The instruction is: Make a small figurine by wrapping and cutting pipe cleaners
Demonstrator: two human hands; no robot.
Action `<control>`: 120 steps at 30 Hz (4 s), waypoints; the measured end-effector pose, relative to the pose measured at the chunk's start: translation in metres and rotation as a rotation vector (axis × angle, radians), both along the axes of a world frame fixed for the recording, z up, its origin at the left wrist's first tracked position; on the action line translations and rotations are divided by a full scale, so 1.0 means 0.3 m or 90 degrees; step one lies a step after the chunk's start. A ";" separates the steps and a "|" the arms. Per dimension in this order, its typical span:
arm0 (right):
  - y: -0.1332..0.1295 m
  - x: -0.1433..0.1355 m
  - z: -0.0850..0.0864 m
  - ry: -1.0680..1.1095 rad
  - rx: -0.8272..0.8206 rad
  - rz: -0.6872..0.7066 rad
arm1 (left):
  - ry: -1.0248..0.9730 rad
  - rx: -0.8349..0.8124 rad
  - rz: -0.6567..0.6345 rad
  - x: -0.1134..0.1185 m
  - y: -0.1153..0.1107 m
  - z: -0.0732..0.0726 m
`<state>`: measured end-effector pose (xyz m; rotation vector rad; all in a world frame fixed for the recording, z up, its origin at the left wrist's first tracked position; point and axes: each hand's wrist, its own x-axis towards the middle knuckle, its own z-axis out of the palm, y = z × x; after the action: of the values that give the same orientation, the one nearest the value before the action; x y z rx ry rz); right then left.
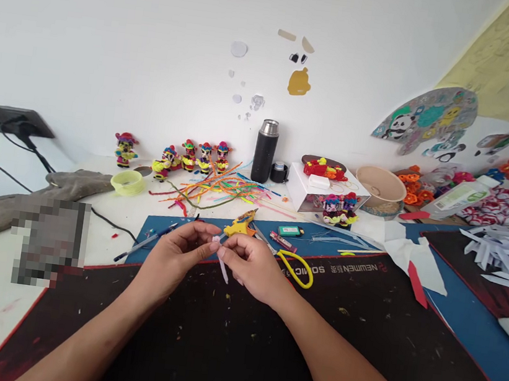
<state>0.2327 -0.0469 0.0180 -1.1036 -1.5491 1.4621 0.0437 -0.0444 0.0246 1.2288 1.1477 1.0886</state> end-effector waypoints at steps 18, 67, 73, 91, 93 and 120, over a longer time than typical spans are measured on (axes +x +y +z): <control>-0.002 -0.003 0.002 -0.003 0.002 -0.003 | 0.033 0.040 0.013 0.001 -0.006 0.004; -0.009 -0.008 -0.019 -0.158 0.160 -0.084 | -0.047 -0.092 -0.028 -0.012 0.010 -0.002; -0.003 -0.006 -0.021 -0.093 0.106 -0.100 | -0.018 -0.038 -0.012 -0.016 0.010 -0.011; -0.008 -0.008 -0.009 -0.088 0.091 -0.073 | -0.010 -0.023 0.002 -0.010 0.005 0.002; -0.008 -0.008 -0.007 -0.083 0.086 -0.071 | -0.006 -0.023 0.003 -0.010 0.006 -0.001; -0.009 -0.008 -0.004 -0.074 0.092 -0.058 | 0.034 -0.020 0.038 0.000 0.001 0.010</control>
<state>0.2303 -0.0497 0.0166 -1.1754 -1.6345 1.2249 0.0438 -0.0442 0.0275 1.2110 1.2451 1.0840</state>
